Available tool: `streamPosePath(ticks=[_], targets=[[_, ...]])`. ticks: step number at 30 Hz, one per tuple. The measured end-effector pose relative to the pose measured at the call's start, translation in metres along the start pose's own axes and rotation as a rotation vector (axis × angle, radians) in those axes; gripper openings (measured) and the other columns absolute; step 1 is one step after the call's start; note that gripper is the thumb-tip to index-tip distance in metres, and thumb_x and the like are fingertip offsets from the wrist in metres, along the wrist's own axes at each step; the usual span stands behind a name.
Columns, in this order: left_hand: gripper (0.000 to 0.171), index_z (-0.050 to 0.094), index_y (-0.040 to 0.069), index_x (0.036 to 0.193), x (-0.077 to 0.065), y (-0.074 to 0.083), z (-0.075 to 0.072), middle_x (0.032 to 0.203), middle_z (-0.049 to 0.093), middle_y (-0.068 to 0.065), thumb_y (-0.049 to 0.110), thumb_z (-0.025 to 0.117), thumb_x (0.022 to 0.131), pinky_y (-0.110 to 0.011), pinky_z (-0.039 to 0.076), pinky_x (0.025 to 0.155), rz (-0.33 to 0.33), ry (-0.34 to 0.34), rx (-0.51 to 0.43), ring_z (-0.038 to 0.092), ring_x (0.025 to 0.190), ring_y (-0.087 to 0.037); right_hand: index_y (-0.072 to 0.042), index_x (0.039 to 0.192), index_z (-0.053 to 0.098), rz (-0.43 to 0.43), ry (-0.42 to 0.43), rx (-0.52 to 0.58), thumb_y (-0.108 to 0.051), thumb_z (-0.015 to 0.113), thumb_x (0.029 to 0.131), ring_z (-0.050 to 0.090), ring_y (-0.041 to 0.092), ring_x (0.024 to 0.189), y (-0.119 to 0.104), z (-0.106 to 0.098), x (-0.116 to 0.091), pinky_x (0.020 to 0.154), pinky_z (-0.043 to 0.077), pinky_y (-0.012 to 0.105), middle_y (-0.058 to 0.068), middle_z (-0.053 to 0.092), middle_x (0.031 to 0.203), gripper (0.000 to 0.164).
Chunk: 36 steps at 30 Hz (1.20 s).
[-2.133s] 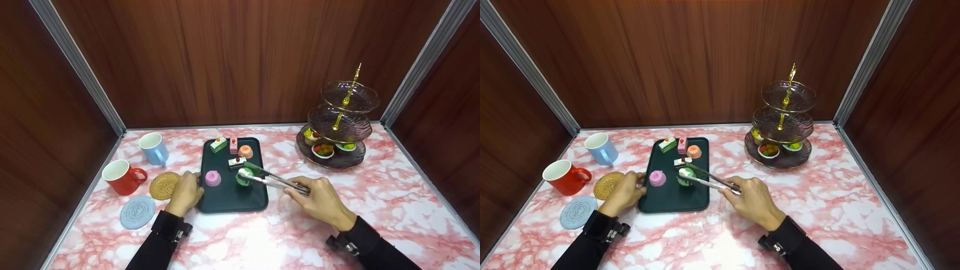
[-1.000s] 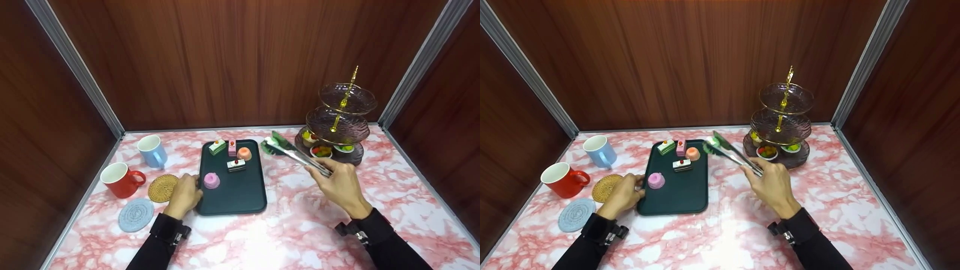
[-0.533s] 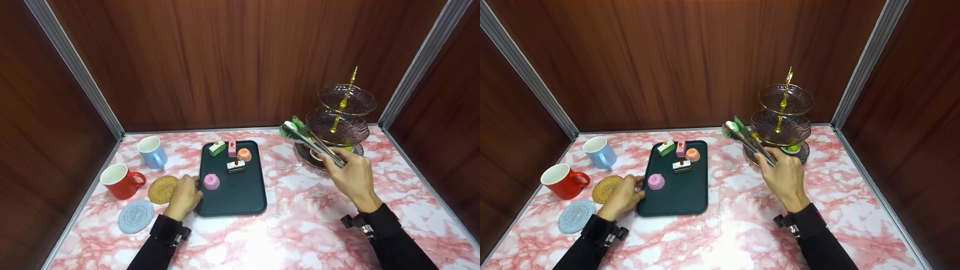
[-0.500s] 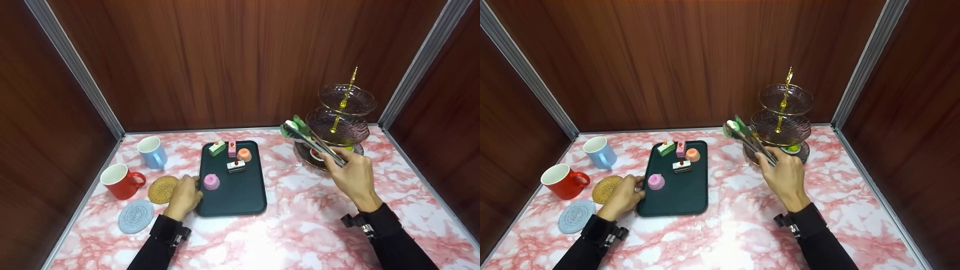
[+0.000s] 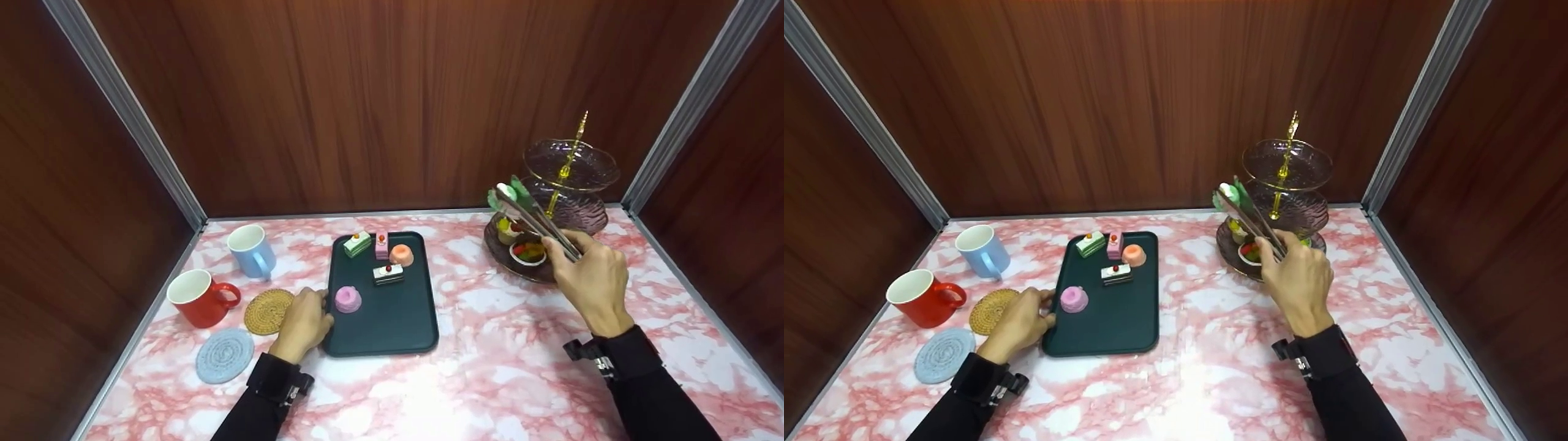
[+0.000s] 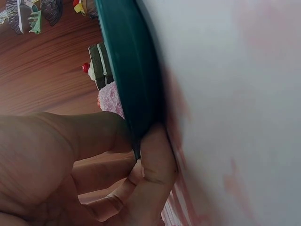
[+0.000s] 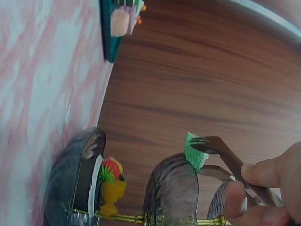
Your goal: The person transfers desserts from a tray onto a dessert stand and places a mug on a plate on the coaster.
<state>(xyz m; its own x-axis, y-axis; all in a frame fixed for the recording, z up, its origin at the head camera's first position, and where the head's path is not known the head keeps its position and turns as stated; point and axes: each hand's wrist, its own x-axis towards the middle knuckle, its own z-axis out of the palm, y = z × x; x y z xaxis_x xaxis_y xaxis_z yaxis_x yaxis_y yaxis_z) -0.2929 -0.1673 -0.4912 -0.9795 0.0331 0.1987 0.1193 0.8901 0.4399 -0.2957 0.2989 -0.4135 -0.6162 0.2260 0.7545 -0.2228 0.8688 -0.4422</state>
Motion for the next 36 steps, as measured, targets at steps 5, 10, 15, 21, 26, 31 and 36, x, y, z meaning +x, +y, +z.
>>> streamPosePath(ticks=[5, 10, 15, 21, 26, 31, 36], targets=[[0.044, 0.065, 0.004, 0.113, 0.0, 0.0, 0.0, 0.09, 0.057, -0.01, 0.01, 0.068, 0.069, -0.041, 0.048, 0.076, 0.001, 0.0, 0.0, 0.055, 0.082, -0.025, -0.013, 0.102, 0.071, 0.041, -0.005, -0.041, -0.046, 0.067, 0.078, 0.062, 0.04, 0.062, 0.004, -0.002, 0.002, 0.048, 0.041, 0.049, 0.017, 0.071, 0.08, 0.041], [0.043, 0.065, 0.004, 0.111, 0.0, -0.001, 0.001, 0.089, 0.057, -0.011, 0.009, 0.069, 0.068, -0.041, 0.048, 0.077, 0.004, 0.002, -0.001, 0.056, 0.083, -0.025, -0.013, 0.105, 0.07, 0.034, 0.017, -0.098, -0.046, 0.065, 0.079, 0.059, 0.043, 0.058, 0.008, -0.001, 0.003, 0.043, 0.036, 0.048, 0.02, 0.07, 0.081, 0.042], [0.044, 0.065, 0.003, 0.111, -0.001, -0.002, 0.002, 0.089, 0.057, -0.011, 0.01, 0.069, 0.068, -0.042, 0.048, 0.077, 0.013, 0.019, 0.002, 0.056, 0.084, -0.026, -0.015, 0.106, 0.069, 0.009, 0.032, -0.167, -0.048, 0.063, 0.081, 0.056, 0.044, 0.054, 0.012, 0.002, 0.002, 0.035, 0.026, 0.041, 0.022, 0.067, 0.072, 0.041], [0.045, 0.065, 0.003, 0.113, -0.001, -0.001, 0.001, 0.091, 0.058, -0.012, 0.011, 0.07, 0.069, -0.041, 0.048, 0.079, 0.005, 0.011, 0.002, 0.057, 0.085, -0.027, -0.016, 0.107, 0.068, 0.016, 0.011, -0.233, -0.049, 0.061, 0.082, 0.055, 0.047, 0.055, 0.014, 0.004, 0.004, 0.034, 0.022, 0.04, 0.024, 0.066, 0.071, 0.042], [0.044, 0.065, 0.004, 0.113, 0.0, 0.0, 0.001, 0.091, 0.058, -0.011, 0.01, 0.07, 0.069, -0.041, 0.048, 0.078, -0.002, -0.003, -0.004, 0.056, 0.084, -0.026, -0.012, 0.105, 0.067, 0.03, -0.018, -0.26, -0.048, 0.06, 0.083, 0.055, 0.051, 0.058, 0.015, 0.006, 0.006, 0.035, 0.023, 0.044, 0.026, 0.066, 0.074, 0.043], [0.045, 0.064, 0.004, 0.113, -0.001, 0.001, 0.001, 0.092, 0.058, -0.012, 0.01, 0.07, 0.069, -0.041, 0.048, 0.08, -0.009, -0.008, -0.012, 0.057, 0.085, -0.027, -0.01, 0.106, 0.066, 0.039, -0.03, -0.281, -0.05, 0.058, 0.083, 0.053, 0.052, 0.057, 0.015, 0.008, 0.006, 0.034, 0.019, 0.041, 0.027, 0.065, 0.073, 0.046], [0.045, 0.064, 0.003, 0.113, 0.0, 0.0, 0.001, 0.092, 0.058, -0.012, 0.01, 0.07, 0.069, -0.041, 0.048, 0.08, 0.0, 0.006, -0.011, 0.056, 0.085, -0.027, -0.011, 0.11, 0.065, 0.033, -0.012, -0.288, -0.052, 0.058, 0.082, 0.052, 0.051, 0.054, 0.016, 0.009, 0.005, 0.034, 0.018, 0.04, 0.028, 0.063, 0.069, 0.05]])
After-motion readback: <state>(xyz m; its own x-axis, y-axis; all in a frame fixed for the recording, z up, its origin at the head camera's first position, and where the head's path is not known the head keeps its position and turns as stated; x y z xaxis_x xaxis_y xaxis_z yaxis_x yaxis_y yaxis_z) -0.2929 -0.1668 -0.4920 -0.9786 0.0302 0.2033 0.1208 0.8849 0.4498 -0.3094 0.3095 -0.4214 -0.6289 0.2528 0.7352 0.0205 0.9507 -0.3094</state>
